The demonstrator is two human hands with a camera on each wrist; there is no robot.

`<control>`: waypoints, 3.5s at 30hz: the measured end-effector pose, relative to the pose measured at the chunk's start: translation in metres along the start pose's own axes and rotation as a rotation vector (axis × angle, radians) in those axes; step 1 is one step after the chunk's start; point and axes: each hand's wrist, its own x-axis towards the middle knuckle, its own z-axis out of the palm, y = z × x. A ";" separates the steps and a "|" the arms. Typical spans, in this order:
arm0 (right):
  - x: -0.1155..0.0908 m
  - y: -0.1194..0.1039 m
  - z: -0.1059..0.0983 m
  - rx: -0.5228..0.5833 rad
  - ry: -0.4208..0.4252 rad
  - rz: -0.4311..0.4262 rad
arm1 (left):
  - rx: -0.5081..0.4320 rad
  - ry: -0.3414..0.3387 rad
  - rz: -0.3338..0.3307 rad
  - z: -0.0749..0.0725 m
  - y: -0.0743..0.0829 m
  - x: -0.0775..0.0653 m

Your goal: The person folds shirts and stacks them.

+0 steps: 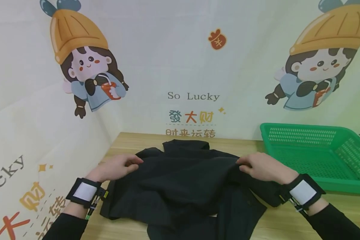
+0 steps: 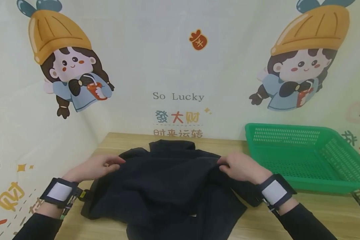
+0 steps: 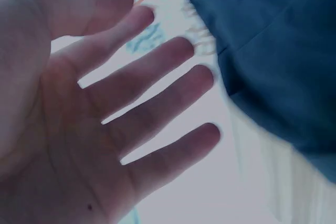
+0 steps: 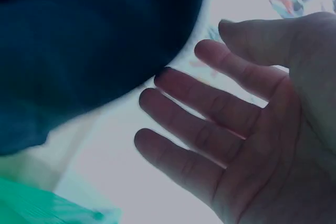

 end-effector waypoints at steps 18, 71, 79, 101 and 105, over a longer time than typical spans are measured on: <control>0.020 -0.008 0.087 0.008 -0.037 -0.029 | 0.155 -0.230 -0.128 0.077 -0.001 0.054; -0.072 0.042 0.097 0.066 -0.204 -0.144 | 0.190 -0.077 0.174 0.097 -0.002 -0.029; -0.083 0.038 0.105 0.142 0.025 -0.234 | -0.027 -0.076 0.225 0.084 -0.009 -0.037; -0.023 0.037 0.014 0.110 -0.171 0.061 | -0.499 -0.106 0.011 0.018 -0.051 -0.014; -0.004 0.029 0.037 -0.046 -0.143 0.073 | -0.440 -0.082 -0.090 0.026 -0.062 -0.002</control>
